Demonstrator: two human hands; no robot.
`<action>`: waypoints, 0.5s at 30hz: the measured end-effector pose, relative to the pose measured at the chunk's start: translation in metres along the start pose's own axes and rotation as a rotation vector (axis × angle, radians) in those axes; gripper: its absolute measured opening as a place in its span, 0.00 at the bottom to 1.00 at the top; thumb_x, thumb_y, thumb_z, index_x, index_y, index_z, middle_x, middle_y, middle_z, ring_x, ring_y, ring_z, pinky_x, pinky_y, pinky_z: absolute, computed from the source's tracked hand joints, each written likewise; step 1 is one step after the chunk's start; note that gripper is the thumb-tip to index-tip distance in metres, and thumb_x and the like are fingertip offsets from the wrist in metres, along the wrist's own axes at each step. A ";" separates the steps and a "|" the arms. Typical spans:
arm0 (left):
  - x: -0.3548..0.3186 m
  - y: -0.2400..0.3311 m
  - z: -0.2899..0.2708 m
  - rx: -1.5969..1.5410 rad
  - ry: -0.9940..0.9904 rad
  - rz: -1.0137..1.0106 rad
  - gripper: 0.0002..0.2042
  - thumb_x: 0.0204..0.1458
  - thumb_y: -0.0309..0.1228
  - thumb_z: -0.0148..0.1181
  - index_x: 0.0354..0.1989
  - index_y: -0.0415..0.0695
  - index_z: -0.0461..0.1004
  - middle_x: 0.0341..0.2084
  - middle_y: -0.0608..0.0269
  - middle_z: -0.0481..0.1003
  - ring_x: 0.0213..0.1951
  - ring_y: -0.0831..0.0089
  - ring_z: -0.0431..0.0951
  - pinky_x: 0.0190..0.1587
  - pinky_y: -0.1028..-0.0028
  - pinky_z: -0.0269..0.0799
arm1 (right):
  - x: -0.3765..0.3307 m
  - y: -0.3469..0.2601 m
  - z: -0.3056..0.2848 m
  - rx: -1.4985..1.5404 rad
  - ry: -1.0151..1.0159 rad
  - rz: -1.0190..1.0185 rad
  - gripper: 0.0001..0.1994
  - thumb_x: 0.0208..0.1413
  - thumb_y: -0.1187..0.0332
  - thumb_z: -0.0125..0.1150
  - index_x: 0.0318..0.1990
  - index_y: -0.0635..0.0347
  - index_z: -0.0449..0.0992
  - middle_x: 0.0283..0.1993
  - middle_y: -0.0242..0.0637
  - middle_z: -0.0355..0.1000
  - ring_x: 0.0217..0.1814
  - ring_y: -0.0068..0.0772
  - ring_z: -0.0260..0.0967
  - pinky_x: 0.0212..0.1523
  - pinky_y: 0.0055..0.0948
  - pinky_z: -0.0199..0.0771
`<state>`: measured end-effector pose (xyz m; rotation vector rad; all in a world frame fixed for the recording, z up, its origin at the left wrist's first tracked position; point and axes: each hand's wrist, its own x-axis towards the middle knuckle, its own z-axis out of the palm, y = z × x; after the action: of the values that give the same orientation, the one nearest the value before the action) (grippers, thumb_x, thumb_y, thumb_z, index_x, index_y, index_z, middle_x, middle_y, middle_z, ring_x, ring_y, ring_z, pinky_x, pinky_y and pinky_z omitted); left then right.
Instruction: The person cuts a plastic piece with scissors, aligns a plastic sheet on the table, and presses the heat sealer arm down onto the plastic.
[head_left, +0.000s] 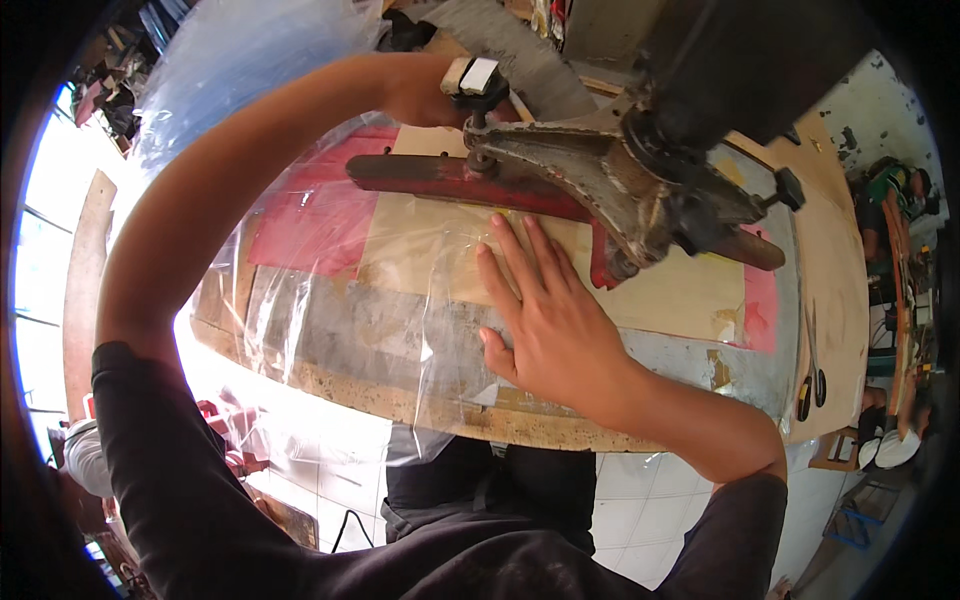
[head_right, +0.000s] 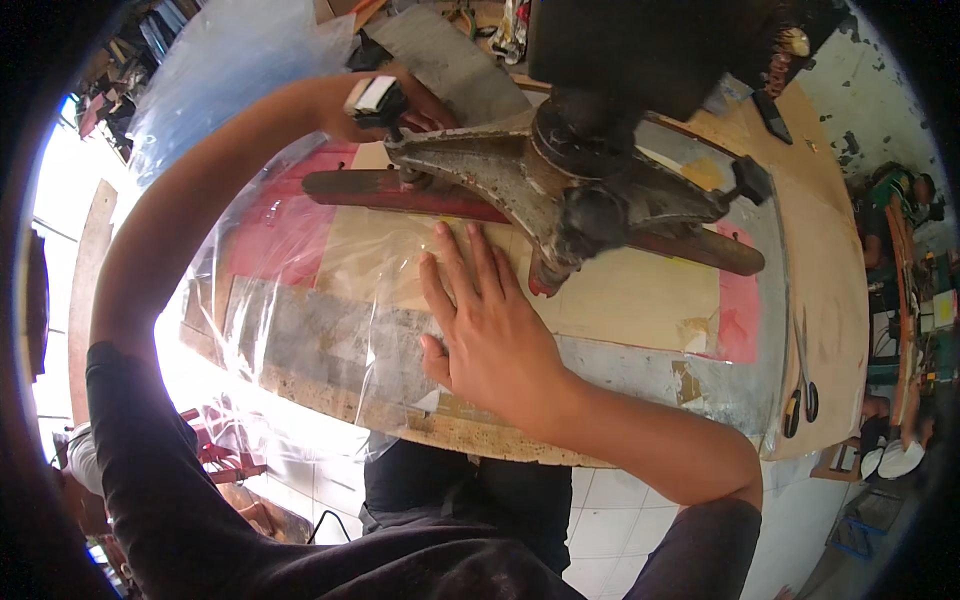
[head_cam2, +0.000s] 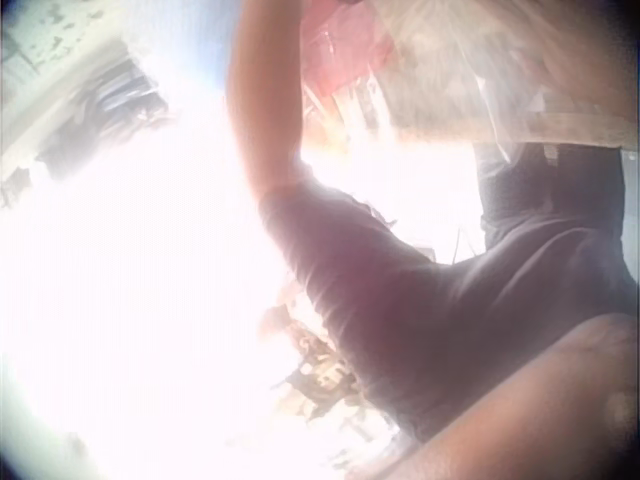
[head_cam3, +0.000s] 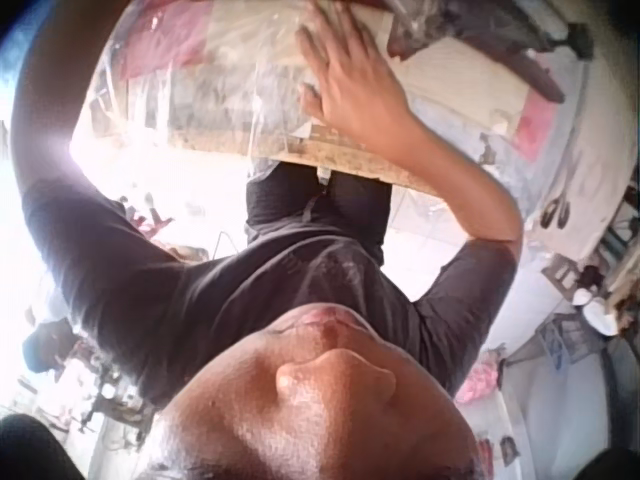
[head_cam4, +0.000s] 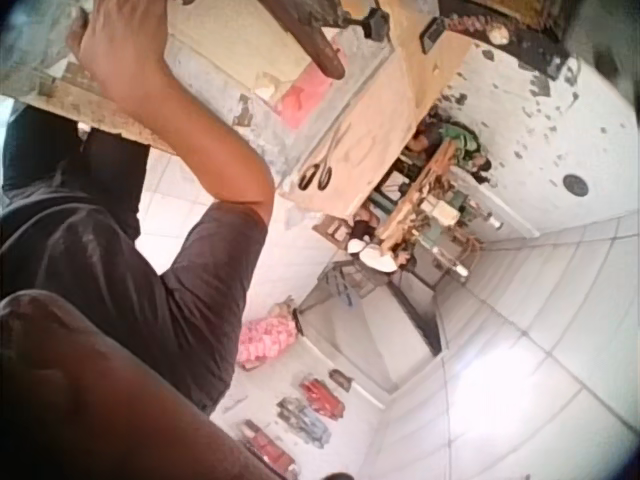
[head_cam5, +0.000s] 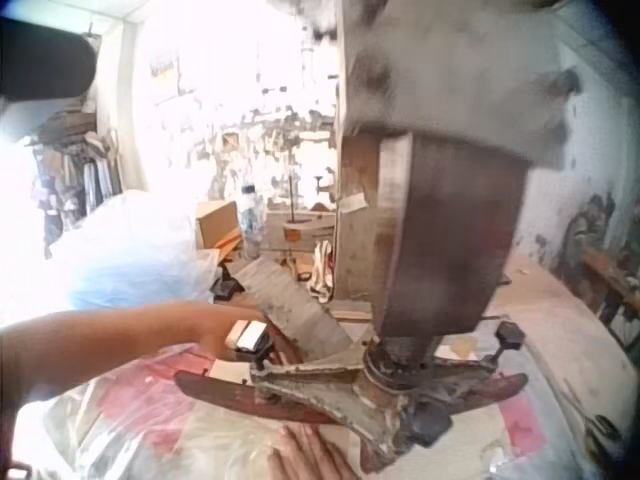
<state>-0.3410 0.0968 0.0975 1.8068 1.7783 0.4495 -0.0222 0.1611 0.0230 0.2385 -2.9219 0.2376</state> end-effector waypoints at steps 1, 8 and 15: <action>-0.012 0.009 -0.001 -0.032 0.094 -0.002 0.19 0.62 0.26 0.59 0.62 0.42 0.77 0.49 0.54 0.83 0.47 0.63 0.83 0.57 0.65 0.77 | -0.002 -0.002 0.002 -0.038 0.023 0.004 0.35 0.62 0.57 0.57 0.70 0.74 0.64 0.79 0.65 0.50 0.80 0.70 0.52 0.76 0.55 0.60; -0.125 0.077 -0.011 0.188 0.026 -0.343 0.19 0.64 0.27 0.58 0.63 0.44 0.77 0.54 0.54 0.82 0.52 0.60 0.84 0.62 0.62 0.76 | -0.013 -0.019 0.012 -0.289 0.035 0.004 0.31 0.63 0.61 0.55 0.66 0.79 0.68 0.72 0.69 0.61 0.74 0.67 0.62 0.74 0.50 0.63; -0.225 0.208 0.067 0.581 0.231 -0.366 0.25 0.60 0.31 0.66 0.67 0.51 0.74 0.61 0.59 0.78 0.62 0.58 0.77 0.66 0.56 0.71 | -0.013 -0.020 0.021 -0.311 0.140 -0.005 0.28 0.61 0.62 0.57 0.61 0.80 0.72 0.68 0.69 0.66 0.72 0.64 0.65 0.73 0.48 0.65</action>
<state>-0.1497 -0.1286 0.2020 1.7681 2.5352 -0.0179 -0.0096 0.1396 0.0026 0.1719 -2.7676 -0.1934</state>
